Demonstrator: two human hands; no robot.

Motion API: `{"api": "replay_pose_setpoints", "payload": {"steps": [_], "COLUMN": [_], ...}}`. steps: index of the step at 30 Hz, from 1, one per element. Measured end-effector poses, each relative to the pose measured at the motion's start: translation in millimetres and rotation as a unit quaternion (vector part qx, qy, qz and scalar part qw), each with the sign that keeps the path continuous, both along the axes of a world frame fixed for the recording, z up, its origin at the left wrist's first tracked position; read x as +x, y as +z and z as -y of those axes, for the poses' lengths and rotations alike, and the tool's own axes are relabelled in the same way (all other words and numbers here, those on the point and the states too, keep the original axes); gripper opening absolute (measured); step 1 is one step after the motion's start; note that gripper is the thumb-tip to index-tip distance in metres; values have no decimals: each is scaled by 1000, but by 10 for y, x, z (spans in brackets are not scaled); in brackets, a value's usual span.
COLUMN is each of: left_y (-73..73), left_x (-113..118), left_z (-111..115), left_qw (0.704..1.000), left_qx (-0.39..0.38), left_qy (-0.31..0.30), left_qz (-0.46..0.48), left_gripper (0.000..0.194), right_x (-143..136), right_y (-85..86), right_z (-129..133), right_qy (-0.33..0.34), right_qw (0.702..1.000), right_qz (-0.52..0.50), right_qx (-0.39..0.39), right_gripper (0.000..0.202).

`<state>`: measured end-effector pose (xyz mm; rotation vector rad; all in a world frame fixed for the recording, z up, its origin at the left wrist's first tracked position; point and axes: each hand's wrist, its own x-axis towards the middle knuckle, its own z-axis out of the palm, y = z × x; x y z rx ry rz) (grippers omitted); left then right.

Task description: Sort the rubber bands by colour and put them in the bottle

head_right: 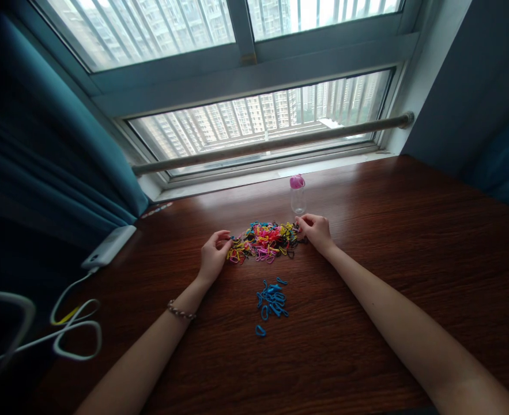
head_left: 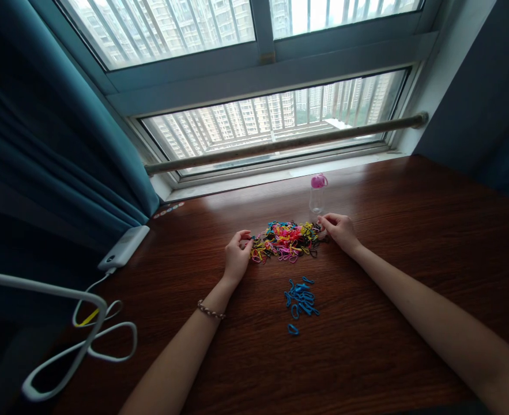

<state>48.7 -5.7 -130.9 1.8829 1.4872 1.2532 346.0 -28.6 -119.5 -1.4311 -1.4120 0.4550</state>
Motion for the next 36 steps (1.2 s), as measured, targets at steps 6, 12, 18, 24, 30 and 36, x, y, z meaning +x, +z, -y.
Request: {"api": "replay_pose_setpoints", "payload": {"steps": [6, 12, 18, 24, 30, 36], "left_y": [-2, -39, -3, 15, 75, 103], "left_x": [-36, -26, 0, 4, 19, 23], "left_z": [-18, -8, 12, 18, 40, 53], "left_qw": [999, 999, 997, 993, 995, 996], "left_qx": [28, -24, -33, -50, -27, -26], "left_qy": [-2, 15, 15, 23, 16, 1], "left_qz": [-29, 28, 74, 104, 92, 90], "left_gripper": [21, 21, 22, 25, 24, 26], "right_x": [-2, 15, 10, 22, 20, -15], "right_y": [-25, -62, -81, -114, -81, 33], "right_z": [-32, -57, -62, -95, -84, -27], "right_qy": [47, 78, 64, 51, 49, 35], "right_qw": [997, 976, 977, 996, 998, 997], "right_qz": [57, 201, 204, 56, -30, -61], "right_qx": [-29, -27, -10, -39, -34, -18], "right_gripper": [22, 13, 11, 17, 23, 30]}}
